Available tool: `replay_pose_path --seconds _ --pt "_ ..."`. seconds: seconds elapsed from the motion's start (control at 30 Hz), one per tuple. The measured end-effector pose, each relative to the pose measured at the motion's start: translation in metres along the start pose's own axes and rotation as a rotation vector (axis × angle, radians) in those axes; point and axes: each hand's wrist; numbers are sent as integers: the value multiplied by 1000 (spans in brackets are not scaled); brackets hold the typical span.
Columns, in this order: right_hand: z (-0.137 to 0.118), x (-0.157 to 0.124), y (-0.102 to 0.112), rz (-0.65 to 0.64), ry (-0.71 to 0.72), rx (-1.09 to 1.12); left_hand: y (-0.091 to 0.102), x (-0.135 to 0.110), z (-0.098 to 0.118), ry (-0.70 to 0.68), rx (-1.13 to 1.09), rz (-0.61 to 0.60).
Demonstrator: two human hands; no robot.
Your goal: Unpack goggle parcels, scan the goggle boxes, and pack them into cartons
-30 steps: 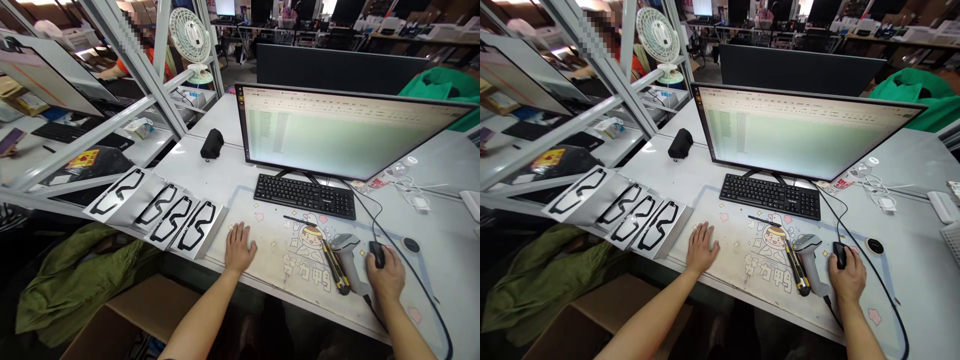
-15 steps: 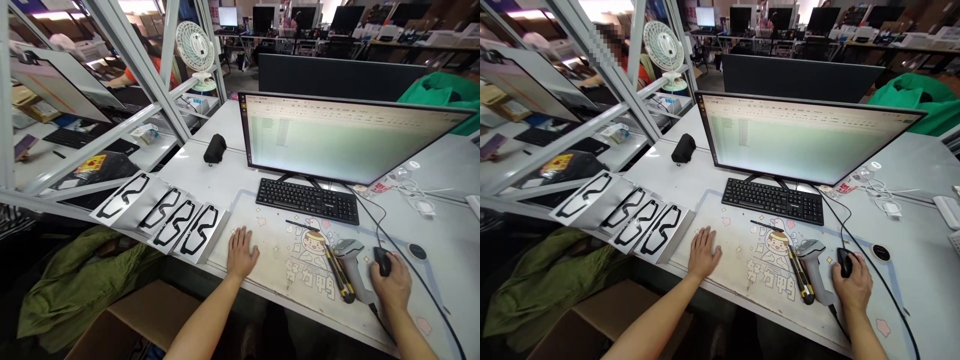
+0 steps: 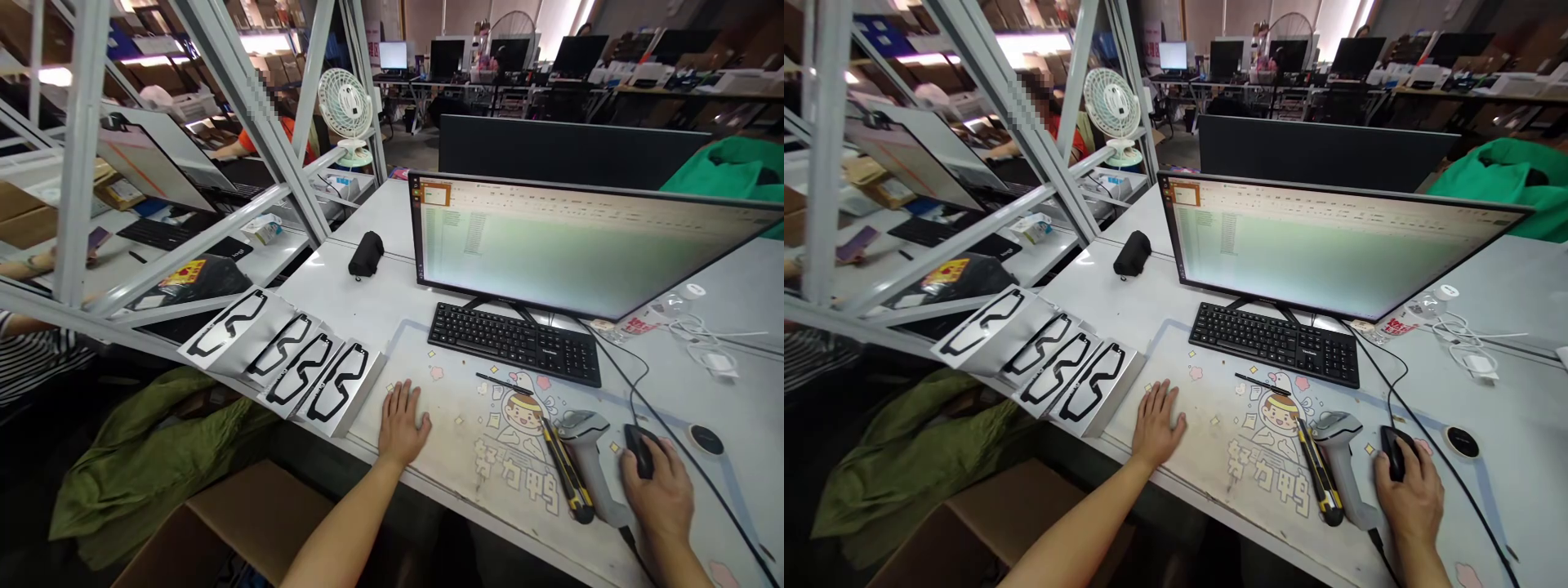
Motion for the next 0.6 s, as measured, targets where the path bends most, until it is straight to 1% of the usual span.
replay_pose_path --seconds 0.2,0.4,0.6 --pt "2 0 2 -13 35 -16 2 1 1 -6 17 -11" --pt "10 -1 -5 37 66 -30 5 1 2 -11 37 -1" --pt "3 1 0 11 80 -64 2 2 0 -10 22 7"
Point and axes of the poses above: each hand's wrist, its own x-axis towards the middle knuckle, its own y-axis out of the back of the hand, z = x × y, and after that the axes turned 10 degrees about x, right-handed
